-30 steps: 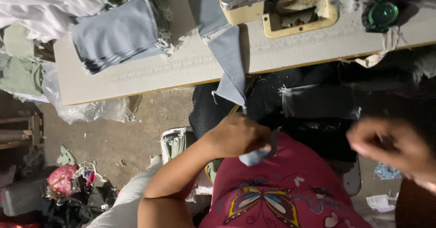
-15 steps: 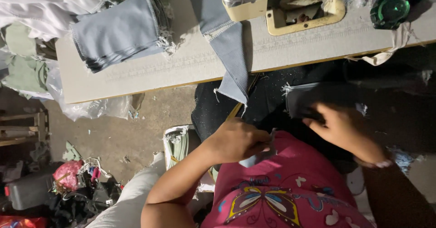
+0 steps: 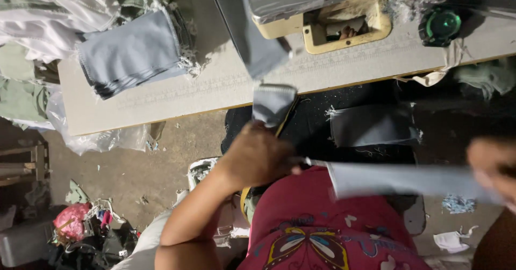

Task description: Sorting and stacking small fabric pieces on a sewing table

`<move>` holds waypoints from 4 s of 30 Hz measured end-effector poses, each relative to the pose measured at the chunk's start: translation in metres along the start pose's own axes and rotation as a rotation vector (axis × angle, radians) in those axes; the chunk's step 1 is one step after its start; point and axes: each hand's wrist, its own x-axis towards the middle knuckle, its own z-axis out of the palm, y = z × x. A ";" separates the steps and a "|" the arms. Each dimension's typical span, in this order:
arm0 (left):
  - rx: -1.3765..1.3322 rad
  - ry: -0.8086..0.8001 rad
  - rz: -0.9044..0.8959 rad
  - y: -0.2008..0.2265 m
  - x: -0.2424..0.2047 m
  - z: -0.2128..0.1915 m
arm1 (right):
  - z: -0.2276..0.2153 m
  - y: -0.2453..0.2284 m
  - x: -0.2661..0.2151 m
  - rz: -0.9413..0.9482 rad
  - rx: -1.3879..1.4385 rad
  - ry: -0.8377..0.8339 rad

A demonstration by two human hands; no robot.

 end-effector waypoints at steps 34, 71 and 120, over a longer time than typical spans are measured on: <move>-0.244 0.421 0.081 0.048 0.049 0.095 | 0.131 0.010 0.048 0.443 0.309 -0.017; -0.039 0.465 -0.021 0.031 0.050 0.114 | 0.143 0.038 0.062 0.055 -0.743 0.073; 0.136 0.497 0.012 0.019 0.013 0.127 | 0.148 0.014 0.067 0.126 -0.615 0.095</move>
